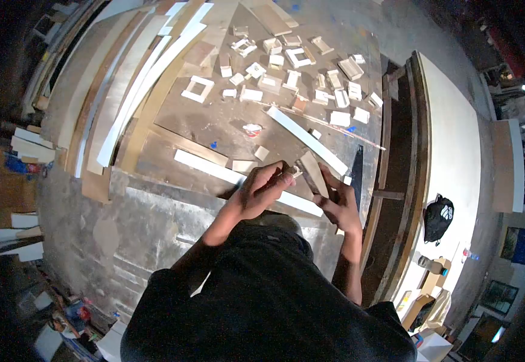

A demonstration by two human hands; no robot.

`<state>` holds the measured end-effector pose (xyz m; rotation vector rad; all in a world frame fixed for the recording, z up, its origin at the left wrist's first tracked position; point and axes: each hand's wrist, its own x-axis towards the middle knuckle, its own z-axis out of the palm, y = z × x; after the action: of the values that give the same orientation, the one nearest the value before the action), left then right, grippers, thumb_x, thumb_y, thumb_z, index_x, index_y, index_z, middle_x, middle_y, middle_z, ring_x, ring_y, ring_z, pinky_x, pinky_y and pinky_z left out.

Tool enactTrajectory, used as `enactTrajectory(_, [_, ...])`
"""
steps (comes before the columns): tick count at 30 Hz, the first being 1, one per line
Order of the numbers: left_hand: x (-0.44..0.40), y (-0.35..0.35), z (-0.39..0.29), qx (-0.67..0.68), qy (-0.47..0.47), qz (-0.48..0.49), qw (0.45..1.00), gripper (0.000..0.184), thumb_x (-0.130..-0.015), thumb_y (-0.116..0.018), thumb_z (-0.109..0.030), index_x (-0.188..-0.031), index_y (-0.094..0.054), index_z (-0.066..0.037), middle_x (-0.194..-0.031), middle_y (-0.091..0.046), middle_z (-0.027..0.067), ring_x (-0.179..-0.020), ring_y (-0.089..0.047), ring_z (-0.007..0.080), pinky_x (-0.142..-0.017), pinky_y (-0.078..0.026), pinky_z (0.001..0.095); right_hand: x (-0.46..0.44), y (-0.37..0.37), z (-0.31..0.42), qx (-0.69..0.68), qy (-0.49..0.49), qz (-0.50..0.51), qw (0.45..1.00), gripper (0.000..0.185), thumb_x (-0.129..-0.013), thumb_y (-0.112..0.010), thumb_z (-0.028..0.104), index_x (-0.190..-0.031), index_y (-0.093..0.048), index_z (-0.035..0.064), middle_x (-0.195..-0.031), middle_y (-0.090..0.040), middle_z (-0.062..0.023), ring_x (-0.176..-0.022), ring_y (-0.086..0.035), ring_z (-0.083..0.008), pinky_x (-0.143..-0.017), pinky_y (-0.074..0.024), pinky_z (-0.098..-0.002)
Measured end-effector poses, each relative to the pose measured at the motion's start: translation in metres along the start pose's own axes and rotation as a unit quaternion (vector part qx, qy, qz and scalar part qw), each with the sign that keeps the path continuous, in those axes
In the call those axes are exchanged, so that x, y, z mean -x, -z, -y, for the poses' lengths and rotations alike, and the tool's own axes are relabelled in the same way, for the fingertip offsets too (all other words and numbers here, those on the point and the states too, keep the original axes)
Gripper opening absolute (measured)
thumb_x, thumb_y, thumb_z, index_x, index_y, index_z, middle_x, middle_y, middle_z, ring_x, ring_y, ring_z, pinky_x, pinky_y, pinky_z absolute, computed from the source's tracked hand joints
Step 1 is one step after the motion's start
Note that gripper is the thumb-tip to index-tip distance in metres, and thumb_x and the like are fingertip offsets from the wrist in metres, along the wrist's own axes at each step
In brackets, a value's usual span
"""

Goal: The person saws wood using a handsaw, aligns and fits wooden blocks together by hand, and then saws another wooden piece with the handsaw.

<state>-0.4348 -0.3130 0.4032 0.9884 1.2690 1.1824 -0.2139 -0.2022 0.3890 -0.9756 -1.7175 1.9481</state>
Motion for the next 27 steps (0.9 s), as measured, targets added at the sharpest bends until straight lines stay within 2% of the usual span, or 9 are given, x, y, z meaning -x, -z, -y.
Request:
enactTrajectory(4, [0.008,0.031,0.005,0.131,0.015,-0.015,0.991,0.030,-0.104,-0.048,-0.030,-0.093,-0.055,-0.003,-0.075,-0.046,-0.0007,-0.061,-0.039,0.0067,-0.055,-0.036,0.0236,-0.003,-0.054,0.041,-0.042,0.094,0.003,0.995,0.084,-0.077,-0.077,0.012,-0.147,-0.037,-0.0127,-0.148,-0.047,-0.0198,-0.136,-0.043,-0.0229,-0.114,-0.0298,-0.0354])
enactTrajectory(7, [0.021,0.056,0.004,0.182,0.034,-0.021,0.982,0.028,-0.104,-0.049,-0.028,-0.092,-0.054,-0.003,-0.074,-0.045,-0.0012,-0.059,-0.039,0.0072,-0.053,-0.036,0.0233,-0.014,-0.095,0.038,-0.009,0.132,-0.023,0.991,0.087,-0.075,-0.079,0.010,-0.148,-0.036,-0.0108,-0.148,-0.047,-0.0204,-0.137,-0.043,-0.0230,-0.114,-0.0309,-0.0356])
enactTrajectory(11, [0.035,0.090,-0.007,0.070,-0.001,-0.021,0.997,0.023,-0.104,-0.049,-0.023,-0.096,-0.056,-0.003,-0.078,-0.054,0.0026,-0.063,-0.048,0.0099,-0.057,-0.042,0.0281,-0.026,-0.129,0.037,0.101,0.192,-0.071,0.974,0.093,-0.070,-0.080,0.003,-0.151,-0.035,-0.0044,-0.148,-0.049,-0.0209,-0.136,-0.044,-0.0236,-0.113,-0.0333,-0.0357])
enactTrajectory(12, [0.033,0.094,-0.002,-0.003,-0.124,-0.074,0.990,0.017,-0.100,-0.054,-0.018,-0.102,-0.058,-0.002,-0.086,-0.060,0.0069,-0.072,-0.054,0.0136,-0.065,-0.046,0.0319,-0.031,-0.135,0.033,0.104,0.204,-0.075,0.970,0.096,-0.067,-0.079,-0.001,-0.153,-0.035,0.0001,-0.146,-0.050,-0.0213,-0.135,-0.047,-0.0242,-0.112,-0.0347,-0.0357])
enactTrajectory(13, [0.031,0.101,0.002,0.000,-0.124,-0.070,0.990,0.017,-0.100,-0.054,-0.018,-0.102,-0.058,-0.002,-0.086,-0.060,0.0069,-0.072,-0.054,0.0136,-0.065,-0.046,0.0319,-0.034,-0.143,0.032,0.106,0.202,-0.079,0.970,0.096,-0.067,-0.079,-0.001,-0.153,-0.035,0.0001,-0.146,-0.050,-0.0213,-0.135,-0.047,-0.0242,-0.112,-0.0347,-0.0357])
enactTrajectory(15, [0.027,0.113,0.005,-0.187,-0.283,-0.126,0.932,0.015,-0.095,-0.060,-0.010,-0.106,-0.060,-0.001,-0.093,-0.061,0.0092,-0.078,-0.056,0.0160,-0.071,-0.046,0.0334,-0.040,-0.161,0.031,0.066,0.204,-0.102,0.971,0.094,-0.068,-0.078,-0.001,-0.152,-0.035,-0.0006,-0.144,-0.052,-0.0208,-0.133,-0.048,-0.0243,-0.112,-0.0349,-0.0358])
enactTrajectory(20, [0.035,0.128,0.008,0.003,-0.188,-0.112,0.976,0.011,-0.094,-0.063,-0.008,-0.097,-0.060,0.002,-0.087,-0.057,0.0057,-0.075,-0.051,0.0098,-0.063,-0.043,0.0261,-0.044,-0.180,0.039,0.085,0.188,-0.083,0.975,0.089,-0.069,-0.077,-0.001,-0.150,-0.038,-0.0032,-0.140,-0.056,-0.0214,-0.133,-0.049,-0.0234,-0.113,-0.0333,-0.0345])
enactTrajectory(24, [0.036,0.138,-0.008,-0.008,-0.193,-0.169,0.966,0.016,-0.096,-0.065,-0.012,-0.093,-0.060,0.003,-0.079,-0.055,0.0037,-0.071,-0.049,0.0084,-0.062,-0.041,0.0254,-0.039,-0.155,0.033,0.203,0.155,-0.063,0.965,0.089,-0.067,-0.081,0.003,-0.147,-0.042,-0.0046,-0.130,-0.062,-0.0226,-0.123,-0.058,-0.0234,-0.107,-0.0392,-0.0337])
enactTrajectory(27, [0.035,0.145,-0.015,-0.040,-0.206,-0.158,0.965,0.017,-0.096,-0.065,-0.012,-0.094,-0.060,0.003,-0.081,-0.056,0.0044,-0.072,-0.050,0.0084,-0.064,-0.043,0.0252,-0.032,-0.151,0.049,0.116,0.110,-0.093,0.983,0.089,-0.066,-0.080,0.003,-0.146,-0.043,-0.0060,-0.129,-0.063,-0.0205,-0.120,-0.059,-0.0222,-0.107,-0.0393,-0.0341])
